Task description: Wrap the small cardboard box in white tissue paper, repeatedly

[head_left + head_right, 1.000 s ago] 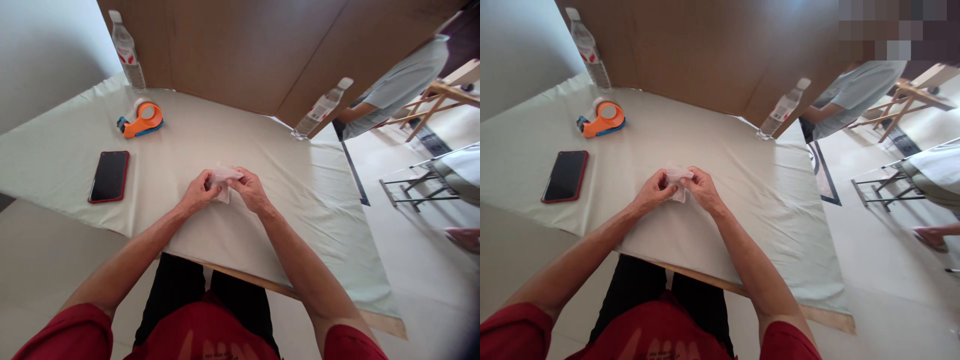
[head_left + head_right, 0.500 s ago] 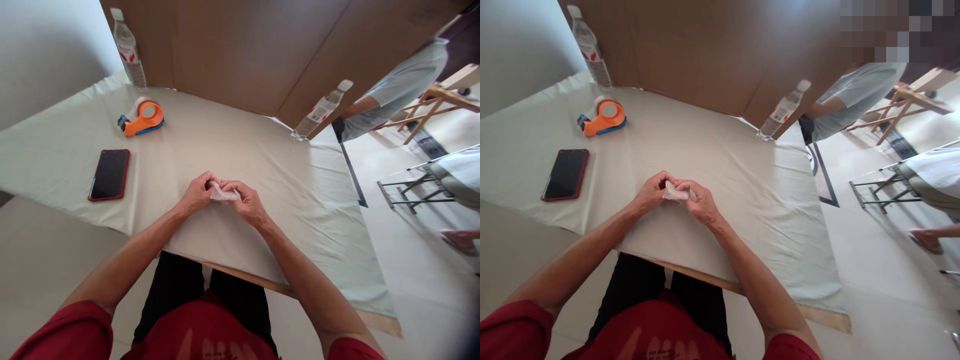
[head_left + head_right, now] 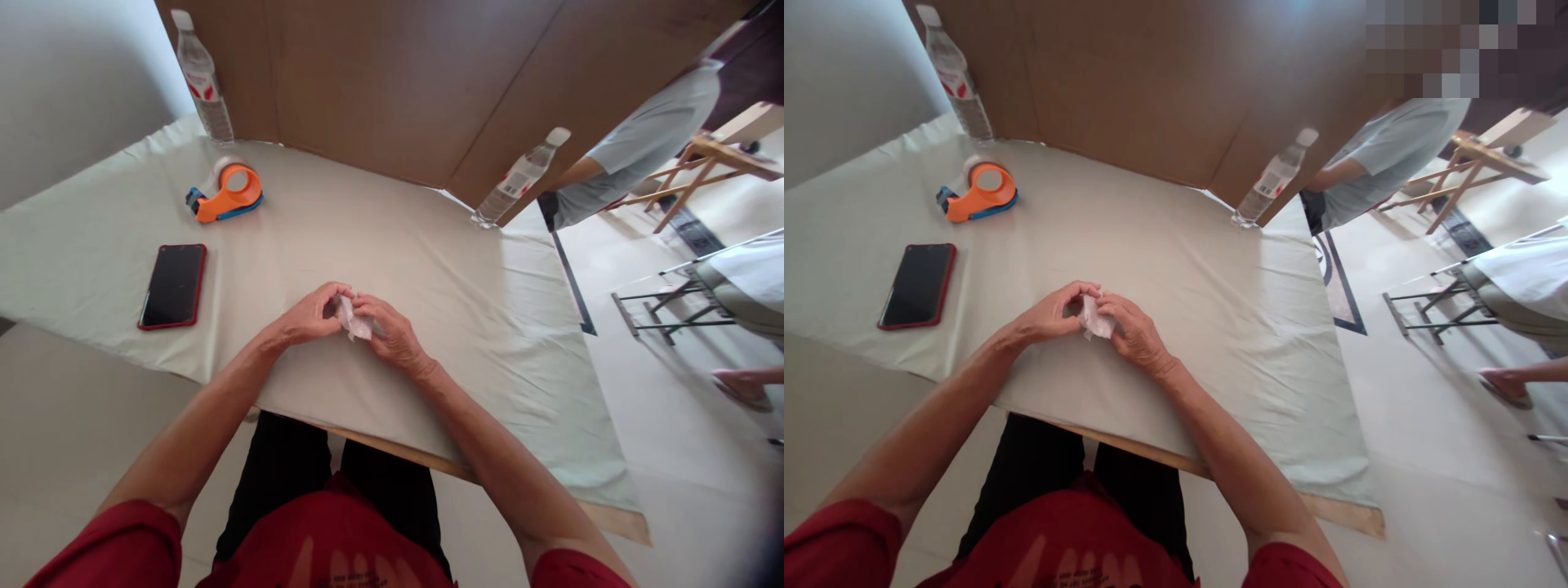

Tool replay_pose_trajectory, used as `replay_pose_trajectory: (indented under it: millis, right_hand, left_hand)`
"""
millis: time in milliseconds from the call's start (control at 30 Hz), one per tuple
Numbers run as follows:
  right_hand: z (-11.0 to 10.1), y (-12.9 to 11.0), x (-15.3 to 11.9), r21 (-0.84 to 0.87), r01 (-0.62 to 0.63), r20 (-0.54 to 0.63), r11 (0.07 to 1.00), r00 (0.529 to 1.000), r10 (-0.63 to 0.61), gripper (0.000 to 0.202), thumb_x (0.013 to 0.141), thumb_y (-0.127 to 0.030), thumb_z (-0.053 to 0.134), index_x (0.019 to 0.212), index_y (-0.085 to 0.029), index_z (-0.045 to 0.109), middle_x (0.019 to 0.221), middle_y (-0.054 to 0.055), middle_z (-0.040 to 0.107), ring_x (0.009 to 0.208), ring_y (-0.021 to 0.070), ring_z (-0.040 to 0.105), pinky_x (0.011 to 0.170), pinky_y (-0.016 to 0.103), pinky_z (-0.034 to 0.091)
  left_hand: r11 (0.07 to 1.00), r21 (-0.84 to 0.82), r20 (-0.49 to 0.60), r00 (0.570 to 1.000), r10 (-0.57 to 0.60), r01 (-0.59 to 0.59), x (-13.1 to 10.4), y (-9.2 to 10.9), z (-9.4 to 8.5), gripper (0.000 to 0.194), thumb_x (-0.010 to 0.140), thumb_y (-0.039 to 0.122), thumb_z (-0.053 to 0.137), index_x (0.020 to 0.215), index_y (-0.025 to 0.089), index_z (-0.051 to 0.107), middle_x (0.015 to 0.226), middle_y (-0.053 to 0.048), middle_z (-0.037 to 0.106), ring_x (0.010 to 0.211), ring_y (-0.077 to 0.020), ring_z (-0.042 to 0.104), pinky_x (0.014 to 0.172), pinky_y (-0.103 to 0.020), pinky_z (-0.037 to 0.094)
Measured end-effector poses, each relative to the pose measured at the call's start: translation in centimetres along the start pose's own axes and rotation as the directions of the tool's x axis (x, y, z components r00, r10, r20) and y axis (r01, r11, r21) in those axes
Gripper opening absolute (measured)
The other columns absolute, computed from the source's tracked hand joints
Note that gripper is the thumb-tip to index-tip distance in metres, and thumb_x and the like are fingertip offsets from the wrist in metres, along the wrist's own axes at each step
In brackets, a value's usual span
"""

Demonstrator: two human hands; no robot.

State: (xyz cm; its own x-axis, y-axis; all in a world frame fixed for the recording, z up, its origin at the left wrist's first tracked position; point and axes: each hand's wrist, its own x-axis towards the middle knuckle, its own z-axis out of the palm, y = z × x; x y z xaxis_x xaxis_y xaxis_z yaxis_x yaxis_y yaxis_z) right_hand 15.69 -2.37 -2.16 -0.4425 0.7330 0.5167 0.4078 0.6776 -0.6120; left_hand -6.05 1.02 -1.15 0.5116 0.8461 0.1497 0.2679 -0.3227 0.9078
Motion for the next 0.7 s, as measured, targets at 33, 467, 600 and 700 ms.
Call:
replay_pose_trajectory:
  millis: [33,467,600,700]
  right_hand:
    - [-0.1,0.1,0.1,0.026,-0.002,-0.01,1.0,1.0,0.002,0.027,0.092,-0.018,0.054,0.116,-0.024,0.066,0.128,0.011,0.071,0.132,0.0224,0.061,0.114,0.045,0.047]
    - [-0.6,2.0,3.9,0.42,-0.487,0.078,0.765,0.86,0.505,0.027,0.081,-0.044,0.067,0.089,-0.018,0.068,0.076,0.0,0.067,0.07,0.0142,0.062,0.068,0.027,0.051]
    - [0.0,1.4,3.7,0.504,-0.605,0.189,0.616,0.774,0.605,0.032,0.078,-0.05,0.068,0.083,-0.018,0.066,0.067,-0.001,0.064,0.058,0.0134,0.058,0.054,0.026,0.049]
    - [0.4,1.4,3.5,0.505,-0.619,0.171,0.602,0.755,0.633,0.035,0.077,-0.052,0.07,0.081,-0.018,0.067,0.068,0.0,0.066,0.055,0.0135,0.058,0.051,0.026,0.049]
  left_hand:
    - [0.999,0.032,0.029,0.999,0.04,-0.041,-0.1,-0.1,-0.1,0.056,0.068,0.021,0.058,0.124,0.017,0.058,0.13,-0.013,0.065,0.102,-0.021,0.067,0.088,-0.034,0.055]
    - [0.977,-0.108,-0.06,0.98,-0.191,0.184,0.5,0.9,-0.6,0.075,0.074,0.044,0.07,0.139,0.012,0.051,0.114,-0.013,0.07,0.085,-0.0194,0.067,0.073,-0.031,0.054]
    - [0.936,-0.119,-0.056,0.939,-0.34,0.332,0.5,1.4,-0.6,0.08,0.074,0.056,0.065,0.139,0.009,0.054,0.09,-0.008,0.072,0.074,-0.0195,0.064,0.059,-0.027,0.05]
    - [0.952,-0.016,-0.122,0.945,-0.304,0.305,0.5,1.5,-0.5,0.067,0.075,0.054,0.06,0.124,0.01,0.065,0.091,-0.008,0.072,0.07,-0.0169,0.061,0.059,-0.026,0.047]
